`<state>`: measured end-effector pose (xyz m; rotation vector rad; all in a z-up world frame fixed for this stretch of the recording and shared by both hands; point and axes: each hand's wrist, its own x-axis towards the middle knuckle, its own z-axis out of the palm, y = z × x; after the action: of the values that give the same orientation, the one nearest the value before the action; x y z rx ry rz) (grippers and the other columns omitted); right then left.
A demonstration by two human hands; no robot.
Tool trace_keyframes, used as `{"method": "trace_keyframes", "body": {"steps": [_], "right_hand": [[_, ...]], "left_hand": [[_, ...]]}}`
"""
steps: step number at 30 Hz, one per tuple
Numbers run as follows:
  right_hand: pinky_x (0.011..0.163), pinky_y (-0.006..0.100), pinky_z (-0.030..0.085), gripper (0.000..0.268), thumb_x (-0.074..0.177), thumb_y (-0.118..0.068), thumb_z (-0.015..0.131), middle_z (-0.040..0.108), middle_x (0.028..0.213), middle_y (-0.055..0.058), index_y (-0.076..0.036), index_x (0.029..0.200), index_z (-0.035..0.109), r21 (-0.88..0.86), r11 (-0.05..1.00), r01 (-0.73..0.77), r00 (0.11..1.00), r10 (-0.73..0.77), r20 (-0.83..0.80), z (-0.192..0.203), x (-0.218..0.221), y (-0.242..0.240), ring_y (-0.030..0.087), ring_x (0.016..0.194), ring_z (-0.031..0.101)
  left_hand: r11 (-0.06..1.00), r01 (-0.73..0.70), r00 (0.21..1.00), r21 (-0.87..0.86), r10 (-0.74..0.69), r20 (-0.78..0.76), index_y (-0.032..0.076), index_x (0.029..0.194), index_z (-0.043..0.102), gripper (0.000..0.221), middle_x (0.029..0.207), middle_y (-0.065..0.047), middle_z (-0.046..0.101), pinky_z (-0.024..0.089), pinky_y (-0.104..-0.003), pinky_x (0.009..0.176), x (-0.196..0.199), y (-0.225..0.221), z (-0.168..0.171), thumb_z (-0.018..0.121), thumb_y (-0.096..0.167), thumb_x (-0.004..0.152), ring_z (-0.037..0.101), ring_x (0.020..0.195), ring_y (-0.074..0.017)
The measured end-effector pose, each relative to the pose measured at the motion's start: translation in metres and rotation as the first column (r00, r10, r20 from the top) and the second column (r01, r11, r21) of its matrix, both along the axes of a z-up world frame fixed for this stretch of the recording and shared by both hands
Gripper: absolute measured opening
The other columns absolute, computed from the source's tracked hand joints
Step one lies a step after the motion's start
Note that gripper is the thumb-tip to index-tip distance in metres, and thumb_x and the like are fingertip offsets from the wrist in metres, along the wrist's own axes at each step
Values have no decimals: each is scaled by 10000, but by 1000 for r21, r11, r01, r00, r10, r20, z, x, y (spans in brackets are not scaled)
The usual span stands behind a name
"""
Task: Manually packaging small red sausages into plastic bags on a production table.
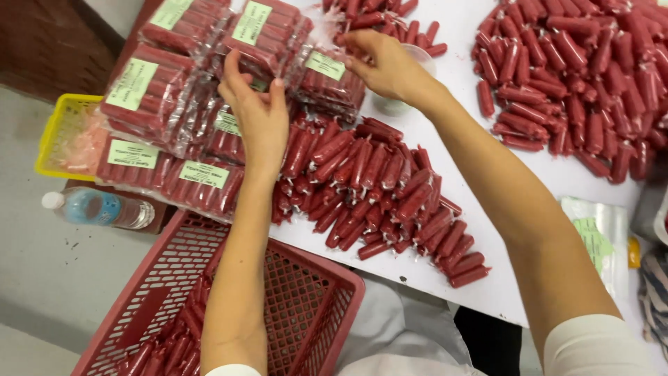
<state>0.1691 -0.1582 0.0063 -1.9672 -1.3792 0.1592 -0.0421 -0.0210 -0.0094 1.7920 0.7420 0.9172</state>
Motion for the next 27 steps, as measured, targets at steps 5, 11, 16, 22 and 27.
{"method": "trace_keyframes", "body": {"steps": [5, 11, 16, 22, 27], "right_hand": [[965, 408, 517, 416, 1047, -274, 536, 685, 1327, 133, -34, 1380, 601, -308, 950, -42, 995, 13, -97, 56, -64, -137, 260, 1133, 672], [930, 529, 557, 367, 999, -150, 657, 722, 1161, 271, 14, 1327, 654, -277, 914, 296, 904, -362, -229, 38, -122, -339, 428, 1107, 689], [840, 474, 583, 319, 1051, -53, 619, 697, 1129, 268, 35, 1357, 636, -116, 718, 686, 646, -674, -357, -49, -167, -539, 373, 998, 682], [675, 386, 595, 212, 1063, -18, 601, 725, 992, 220, -31, 1247, 706, -97, 466, 879, 404, -838, -368, -128, -210, -620, 311, 809, 711], [912, 449, 539, 215, 996, 60, 591, 705, 1040, 188, -38, 1109, 746, 48, 569, 821, 570, -821, -11, -158, -184, -608, 388, 1025, 684]], "left_hand": [[977, 177, 984, 123, -177, -8, 126, 1511, 344, 478, 1363, -151, 365, 558, -303, 852, -49, -42, 22, 553, 145, 1083, 589, 950, -146], [815, 214, 960, 539, -277, 39, 13, 1461, 465, 447, 1358, -201, 399, 502, -478, 1029, -83, -137, -10, 598, 121, 1048, 471, 1307, -436], [714, 567, 780, 410, -625, 11, 33, 1294, 602, 303, 1236, -173, 498, 518, -448, 998, -76, -302, -58, 591, 66, 993, 559, 1196, -405], [271, 681, 538, 680, -815, -214, 82, 1058, 665, 141, 1010, -71, 573, 529, -374, 793, 11, -505, -201, 640, 102, 921, 596, 992, -259], [137, 474, 707, 870, -649, -282, 32, 873, 676, 118, 789, -105, 512, 463, -445, 673, 45, -574, -202, 745, -20, 794, 527, 780, -288]]}}
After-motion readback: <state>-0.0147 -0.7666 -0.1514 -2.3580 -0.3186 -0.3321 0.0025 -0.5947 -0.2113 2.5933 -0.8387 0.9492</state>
